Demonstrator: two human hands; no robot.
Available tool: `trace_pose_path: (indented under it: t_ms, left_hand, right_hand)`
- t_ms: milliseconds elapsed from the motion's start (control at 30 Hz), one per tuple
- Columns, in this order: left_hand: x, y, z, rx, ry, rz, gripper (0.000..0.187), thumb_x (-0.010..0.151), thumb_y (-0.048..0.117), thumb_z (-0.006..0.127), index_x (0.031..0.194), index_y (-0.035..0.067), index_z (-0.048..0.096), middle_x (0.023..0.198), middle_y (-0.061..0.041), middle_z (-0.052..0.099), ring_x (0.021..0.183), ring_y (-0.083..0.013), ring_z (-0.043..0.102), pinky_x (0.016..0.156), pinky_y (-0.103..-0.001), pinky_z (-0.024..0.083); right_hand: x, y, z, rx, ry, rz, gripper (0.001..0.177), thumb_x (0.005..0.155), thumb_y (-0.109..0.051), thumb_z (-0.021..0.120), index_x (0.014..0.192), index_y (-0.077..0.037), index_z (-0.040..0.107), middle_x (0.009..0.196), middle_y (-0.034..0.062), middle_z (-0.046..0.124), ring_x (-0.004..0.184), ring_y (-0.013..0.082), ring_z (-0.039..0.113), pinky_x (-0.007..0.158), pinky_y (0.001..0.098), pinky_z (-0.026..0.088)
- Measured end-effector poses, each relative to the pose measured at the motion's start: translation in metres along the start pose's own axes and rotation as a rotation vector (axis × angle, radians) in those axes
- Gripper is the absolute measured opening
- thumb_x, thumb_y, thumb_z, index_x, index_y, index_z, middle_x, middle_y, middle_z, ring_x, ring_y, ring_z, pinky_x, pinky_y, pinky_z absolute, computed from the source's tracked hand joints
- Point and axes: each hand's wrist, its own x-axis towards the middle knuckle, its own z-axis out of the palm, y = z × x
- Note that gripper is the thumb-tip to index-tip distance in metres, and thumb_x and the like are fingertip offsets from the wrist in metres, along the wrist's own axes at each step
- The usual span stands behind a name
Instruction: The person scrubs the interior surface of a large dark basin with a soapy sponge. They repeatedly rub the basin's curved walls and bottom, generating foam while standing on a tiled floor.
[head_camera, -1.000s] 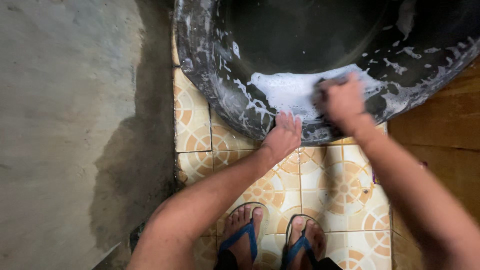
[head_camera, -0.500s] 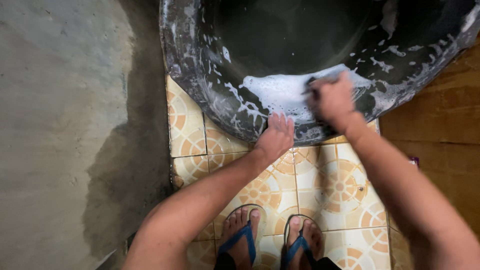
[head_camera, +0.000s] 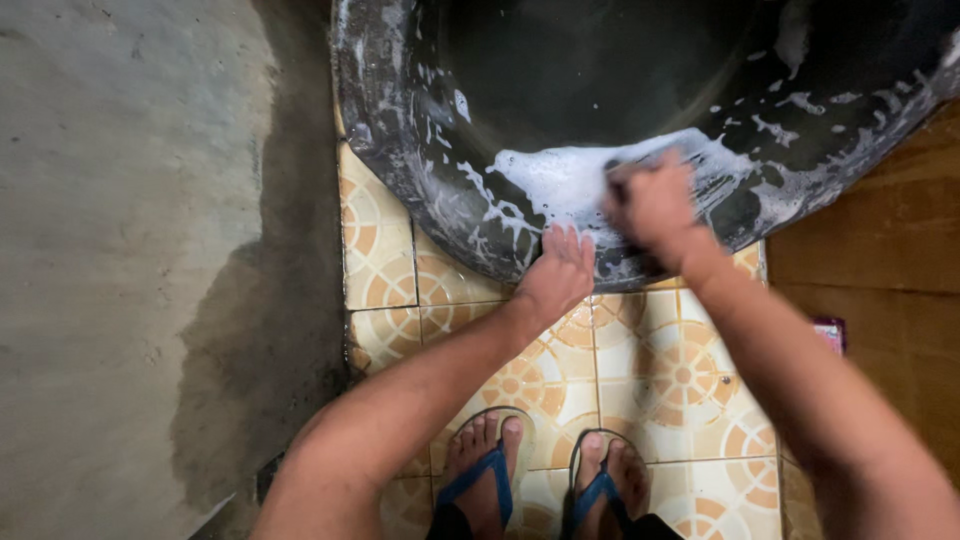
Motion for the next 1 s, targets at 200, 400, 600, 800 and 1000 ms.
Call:
trace_pose_path:
  t_ms: [200,400,600,800,1000]
  left_hand:
    - [-0.001,-0.001,-0.003,0.015,0.005,0.014,0.053,0.095,0.019,0.049,0.139,-0.010,0.052,0.135,-0.038,0.057,0.119,-0.0544,0.060,0.101,-0.063,0.046]
    - [-0.001,0.000,-0.003,0.029,0.000,0.001,0.053,0.095,0.019,0.048,0.139,-0.010,0.053,0.135,-0.035,0.058,0.119,-0.0528,0.061,0.101,-0.060,0.047]
    - [0.000,-0.001,-0.006,0.021,-0.005,0.008,0.053,0.094,0.021,0.048,0.137,-0.009,0.052,0.135,-0.038,0.057,0.120,-0.0539,0.060,0.100,-0.061,0.047]
    - [-0.002,-0.001,-0.005,0.005,-0.004,0.006,0.052,0.100,0.019,0.049,0.141,-0.012,0.052,0.135,-0.041,0.057,0.122,-0.0546,0.060,0.102,-0.062,0.047]
    - [0.002,0.003,0.004,-0.017,-0.002,-0.009,0.053,0.096,0.020,0.050,0.139,-0.011,0.052,0.135,-0.039,0.056,0.122,-0.0553,0.060,0.103,-0.063,0.046]
  right_hand:
    - [0.001,0.046,-0.041,-0.171,-0.434,0.008,0.043,0.078,-0.048,0.076,0.118,-0.034,0.076,0.105,0.0036,0.076,0.111,0.0305,0.057,0.100,0.0483,0.040]
    - [-0.003,0.052,-0.041,-0.514,-0.027,-0.059,0.030,0.096,-0.046,0.066,0.115,-0.026,0.076,0.114,0.0058,0.074,0.116,0.0324,0.057,0.095,0.0468,0.042]
    - [-0.005,0.009,-0.021,0.189,-0.194,-0.180,0.043,0.086,-0.047,0.070,0.115,-0.016,0.076,0.110,0.0129,0.074,0.104,0.0406,0.058,0.100,0.0514,0.044]
    - [0.009,0.069,-0.071,-0.541,-0.090,-0.067,0.035,0.097,-0.053,0.064,0.117,-0.028,0.078,0.106,0.0035,0.076,0.116,0.0319,0.051,0.091,0.0478,0.040]
    - [-0.003,0.000,-0.003,0.071,-0.075,-0.054,0.037,0.087,-0.045,0.070,0.114,-0.020,0.078,0.110,0.0119,0.075,0.111,0.0401,0.055,0.097,0.0507,0.044]
